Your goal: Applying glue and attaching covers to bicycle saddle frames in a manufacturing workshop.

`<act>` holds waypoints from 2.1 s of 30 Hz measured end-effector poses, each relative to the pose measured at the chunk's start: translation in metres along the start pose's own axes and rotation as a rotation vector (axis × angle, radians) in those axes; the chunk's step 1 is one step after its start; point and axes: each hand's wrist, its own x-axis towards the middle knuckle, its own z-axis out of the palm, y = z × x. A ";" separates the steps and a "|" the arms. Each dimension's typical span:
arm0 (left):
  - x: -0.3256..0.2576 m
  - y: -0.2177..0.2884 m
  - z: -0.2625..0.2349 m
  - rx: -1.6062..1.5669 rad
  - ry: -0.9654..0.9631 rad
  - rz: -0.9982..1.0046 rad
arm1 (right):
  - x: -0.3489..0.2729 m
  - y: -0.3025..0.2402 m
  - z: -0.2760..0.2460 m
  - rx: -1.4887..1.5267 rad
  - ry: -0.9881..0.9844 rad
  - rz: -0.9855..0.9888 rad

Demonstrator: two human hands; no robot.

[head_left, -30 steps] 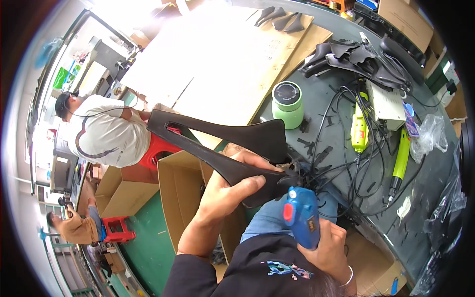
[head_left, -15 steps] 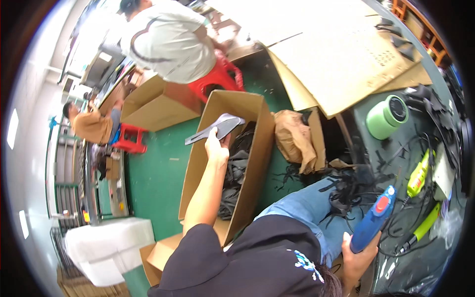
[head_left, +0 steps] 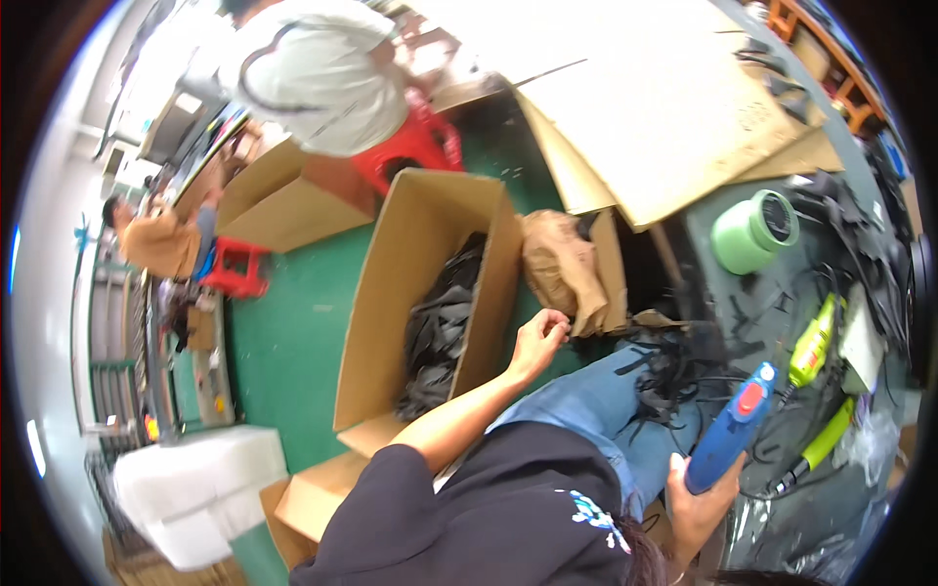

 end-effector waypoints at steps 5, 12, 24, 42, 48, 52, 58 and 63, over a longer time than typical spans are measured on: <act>0.008 0.119 0.072 0.019 -0.353 0.353 | 0.012 0.004 -0.004 0.110 0.013 0.109; 0.021 0.200 0.219 -0.021 -0.734 0.594 | 0.011 0.022 -0.025 0.248 0.198 0.128; 0.099 0.256 0.435 0.463 -0.113 1.105 | 0.006 0.047 -0.039 0.311 0.235 0.315; 0.060 0.347 0.247 0.138 -0.370 1.449 | -0.014 0.074 -0.039 0.446 0.489 0.344; 0.029 0.313 0.158 0.106 -0.635 1.443 | -0.003 0.057 -0.059 0.504 0.576 0.213; 0.006 0.271 0.139 0.029 -0.867 1.337 | 0.016 0.042 -0.058 0.607 0.606 0.056; -0.013 0.236 0.127 -0.163 -0.941 1.073 | 0.028 0.028 -0.068 0.570 0.387 0.173; -0.037 0.217 0.127 -0.392 -0.931 0.422 | 0.025 0.033 -0.055 0.604 0.441 0.225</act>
